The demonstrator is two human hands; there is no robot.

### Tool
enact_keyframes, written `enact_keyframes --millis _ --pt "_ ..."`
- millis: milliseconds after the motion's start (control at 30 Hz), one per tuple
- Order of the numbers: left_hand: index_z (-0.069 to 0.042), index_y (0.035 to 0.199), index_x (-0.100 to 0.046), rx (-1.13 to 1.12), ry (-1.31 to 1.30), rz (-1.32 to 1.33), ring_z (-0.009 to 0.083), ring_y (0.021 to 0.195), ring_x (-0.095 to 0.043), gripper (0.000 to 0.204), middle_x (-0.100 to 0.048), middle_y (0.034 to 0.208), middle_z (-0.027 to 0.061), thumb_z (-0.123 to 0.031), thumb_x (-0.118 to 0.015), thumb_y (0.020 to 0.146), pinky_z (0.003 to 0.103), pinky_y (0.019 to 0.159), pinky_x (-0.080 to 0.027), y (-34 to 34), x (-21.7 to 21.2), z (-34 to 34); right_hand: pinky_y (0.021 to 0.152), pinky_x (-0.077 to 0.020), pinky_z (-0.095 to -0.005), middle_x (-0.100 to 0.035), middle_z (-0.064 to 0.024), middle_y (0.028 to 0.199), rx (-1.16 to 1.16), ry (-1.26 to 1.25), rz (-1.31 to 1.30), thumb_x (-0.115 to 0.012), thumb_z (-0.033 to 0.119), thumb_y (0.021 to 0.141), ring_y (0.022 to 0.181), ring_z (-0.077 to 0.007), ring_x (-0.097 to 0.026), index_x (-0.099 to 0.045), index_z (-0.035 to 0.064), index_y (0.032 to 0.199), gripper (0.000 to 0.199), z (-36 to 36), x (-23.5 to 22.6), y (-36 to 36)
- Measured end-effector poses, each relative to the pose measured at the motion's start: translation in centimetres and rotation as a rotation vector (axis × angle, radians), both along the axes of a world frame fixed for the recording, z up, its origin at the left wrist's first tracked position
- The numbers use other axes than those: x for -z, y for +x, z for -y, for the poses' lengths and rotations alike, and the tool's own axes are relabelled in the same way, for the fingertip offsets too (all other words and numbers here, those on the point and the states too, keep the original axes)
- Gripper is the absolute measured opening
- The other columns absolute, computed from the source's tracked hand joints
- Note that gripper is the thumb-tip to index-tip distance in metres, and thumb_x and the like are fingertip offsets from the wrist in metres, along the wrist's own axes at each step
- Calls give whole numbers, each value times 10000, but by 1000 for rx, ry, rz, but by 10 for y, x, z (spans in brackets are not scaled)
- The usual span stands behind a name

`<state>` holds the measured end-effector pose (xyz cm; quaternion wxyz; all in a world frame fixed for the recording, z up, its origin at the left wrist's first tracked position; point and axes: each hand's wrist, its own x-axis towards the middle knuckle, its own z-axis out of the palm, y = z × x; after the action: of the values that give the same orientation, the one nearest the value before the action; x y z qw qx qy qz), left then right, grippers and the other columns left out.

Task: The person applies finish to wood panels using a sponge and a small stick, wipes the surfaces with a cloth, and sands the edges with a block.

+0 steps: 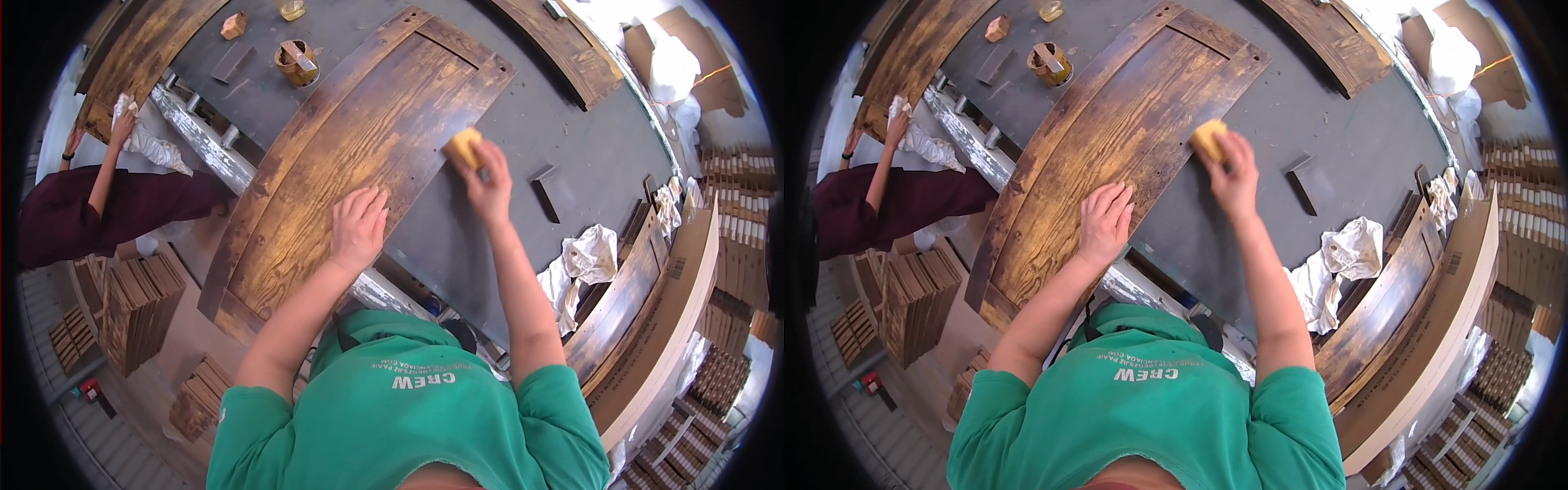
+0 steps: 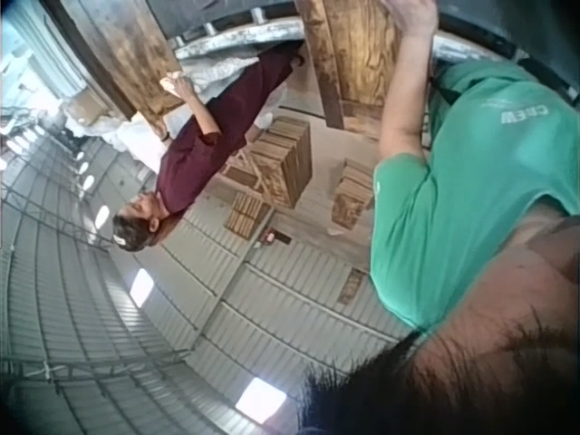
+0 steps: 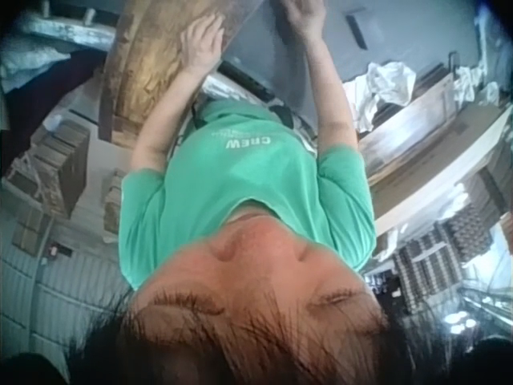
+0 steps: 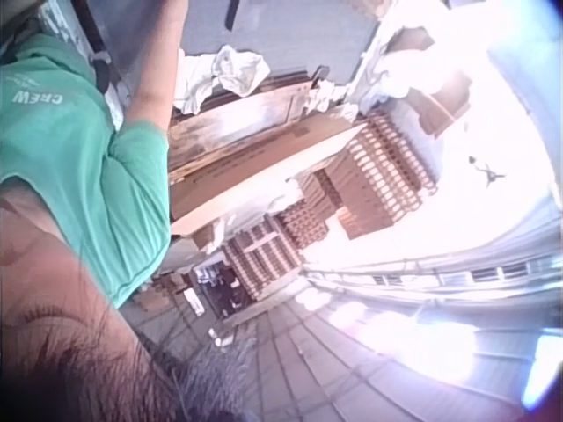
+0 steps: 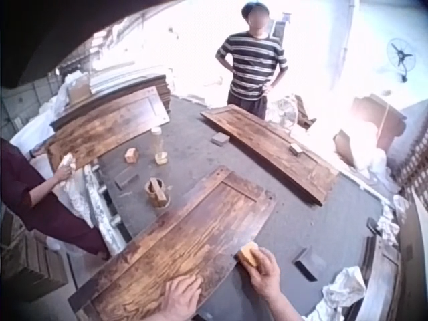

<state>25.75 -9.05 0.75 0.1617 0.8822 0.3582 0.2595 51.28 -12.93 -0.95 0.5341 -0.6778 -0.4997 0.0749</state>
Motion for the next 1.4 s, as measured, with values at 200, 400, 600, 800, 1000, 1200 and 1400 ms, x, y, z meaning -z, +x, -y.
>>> enact_keyframes --millis 200,400,600,800,1000,1200,1400 --pt "-44 1143 -608 6 43 0 279 1119 -511 305 -572 1168 101 -145 -592 856 415 918 -377 -5 -3 2 967 -448 -347 -570 -131 1204 -17 -6 -205 -756 95 779 1140 -259 -550 -605 46 1166 418 24 -14 -28" --pt "-47 1140 -612 -2 16 6 269 1116 -514 303 -576 1158 96 -142 -594 853 411 915 -378 1 1 2 829 -490 -306 -577 -104 1166 176 12 -199 -723 115 810 1030 -215 -580 -595 55 1163 380 -23 3 26" --pt "-49 1132 -612 -6 45 16 268 1112 -518 291 -582 1145 97 -145 -586 859 410 912 -381 -3 0 0 965 -454 -370 -566 -172 1205 -92 -147 -58 -759 97 765 1141 -315 -549 -620 67 1153 413 45 -9 -62" --pt "-50 1153 -611 1 -16 38 263 1134 -515 321 -582 1179 96 -84 -576 835 398 934 -377 -6 2 -1 951 -457 -362 -562 -185 1204 8 -46 -42 -754 81 766 1128 -318 -555 -621 67 1158 415 43 -21 -63" --pt "-68 1164 -605 -6 -91 113 250 1141 -511 374 -594 1163 86 -13 -543 799 390 942 -377 -9 8 -4 929 -472 -384 -555 -172 1204 -137 -118 75 -770 48 720 1097 -341 -553 -618 91 1174 481 50 -15 -77" --pt "-92 1179 -605 -36 -164 186 265 1124 -521 400 -623 1115 87 9 -539 797 388 937 -383 -7 3 -5 938 -460 -373 -562 -167 1202 -113 -107 -27 -772 59 733 1102 -325 -558 -640 74 1131 419 64 -40 -96" --pt "-108 1212 -599 -49 -194 224 268 1107 -526 460 -629 1100 90 48 -523 787 390 931 -389 -10 16 -4 931 -467 -392 -564 -168 1190 -298 -183 47 -763 35 709 1079 -356 -553 -633 92 1151 464 73 -24 -98"
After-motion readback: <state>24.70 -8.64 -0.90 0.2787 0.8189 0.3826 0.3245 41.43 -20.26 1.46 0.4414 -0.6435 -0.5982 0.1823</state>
